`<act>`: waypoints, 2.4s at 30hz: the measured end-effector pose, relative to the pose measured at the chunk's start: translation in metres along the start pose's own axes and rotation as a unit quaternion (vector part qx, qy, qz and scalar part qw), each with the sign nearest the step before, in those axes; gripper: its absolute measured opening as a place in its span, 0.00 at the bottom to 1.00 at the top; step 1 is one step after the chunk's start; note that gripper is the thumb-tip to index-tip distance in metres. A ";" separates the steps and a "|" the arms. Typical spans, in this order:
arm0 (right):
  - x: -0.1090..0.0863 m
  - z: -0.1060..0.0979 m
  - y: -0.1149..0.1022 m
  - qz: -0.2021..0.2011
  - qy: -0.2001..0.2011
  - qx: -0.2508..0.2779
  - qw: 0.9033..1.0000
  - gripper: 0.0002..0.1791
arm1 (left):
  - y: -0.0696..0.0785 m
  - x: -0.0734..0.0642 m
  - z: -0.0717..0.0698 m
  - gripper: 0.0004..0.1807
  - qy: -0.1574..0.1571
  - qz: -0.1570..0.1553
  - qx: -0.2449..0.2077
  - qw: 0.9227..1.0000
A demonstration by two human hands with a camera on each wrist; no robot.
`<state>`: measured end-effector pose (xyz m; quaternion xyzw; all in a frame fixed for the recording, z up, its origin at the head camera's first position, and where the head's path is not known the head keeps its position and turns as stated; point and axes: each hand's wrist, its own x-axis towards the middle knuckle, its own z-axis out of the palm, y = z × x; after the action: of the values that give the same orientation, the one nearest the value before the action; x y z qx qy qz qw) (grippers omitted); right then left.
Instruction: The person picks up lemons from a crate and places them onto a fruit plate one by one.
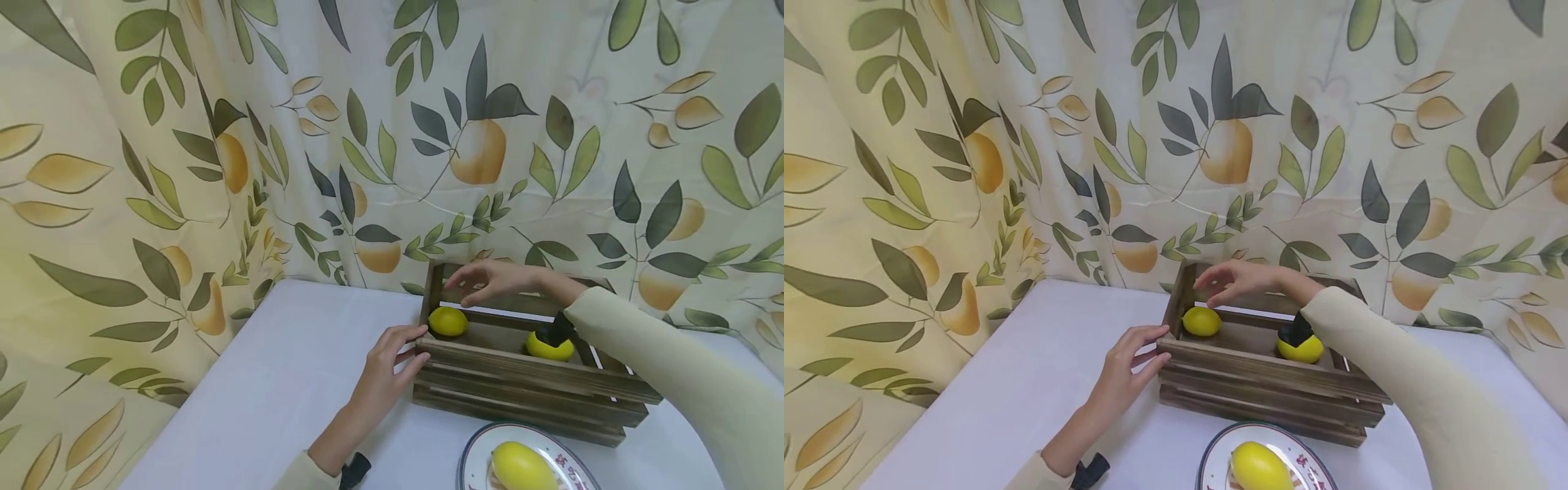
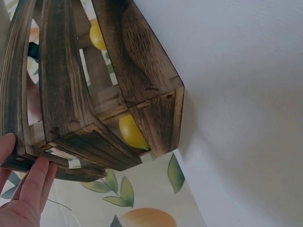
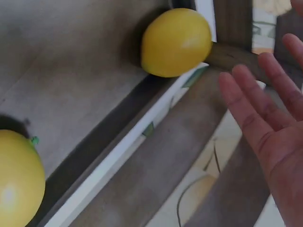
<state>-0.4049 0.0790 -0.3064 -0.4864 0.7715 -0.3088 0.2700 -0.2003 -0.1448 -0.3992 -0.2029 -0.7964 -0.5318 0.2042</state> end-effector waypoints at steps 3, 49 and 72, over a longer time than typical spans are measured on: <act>0.010 0.007 0.006 0.031 -0.022 -0.002 0.999 0.28 | -0.001 0.000 0.001 0.22 -0.003 -0.006 -0.008 1.000; 0.043 0.046 0.036 0.076 -0.089 -0.104 0.988 0.30 | -0.002 0.000 0.000 0.21 -0.001 0.001 -0.007 1.000; -0.002 0.013 -0.012 0.086 -0.082 -0.101 0.988 0.31 | -0.003 -0.002 0.003 0.22 0.013 0.026 0.007 1.000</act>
<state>-0.3882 0.0737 -0.3063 -0.4668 0.8129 -0.1635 0.3075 -0.2003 -0.1430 -0.4034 -0.2152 -0.7920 -0.5232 0.2294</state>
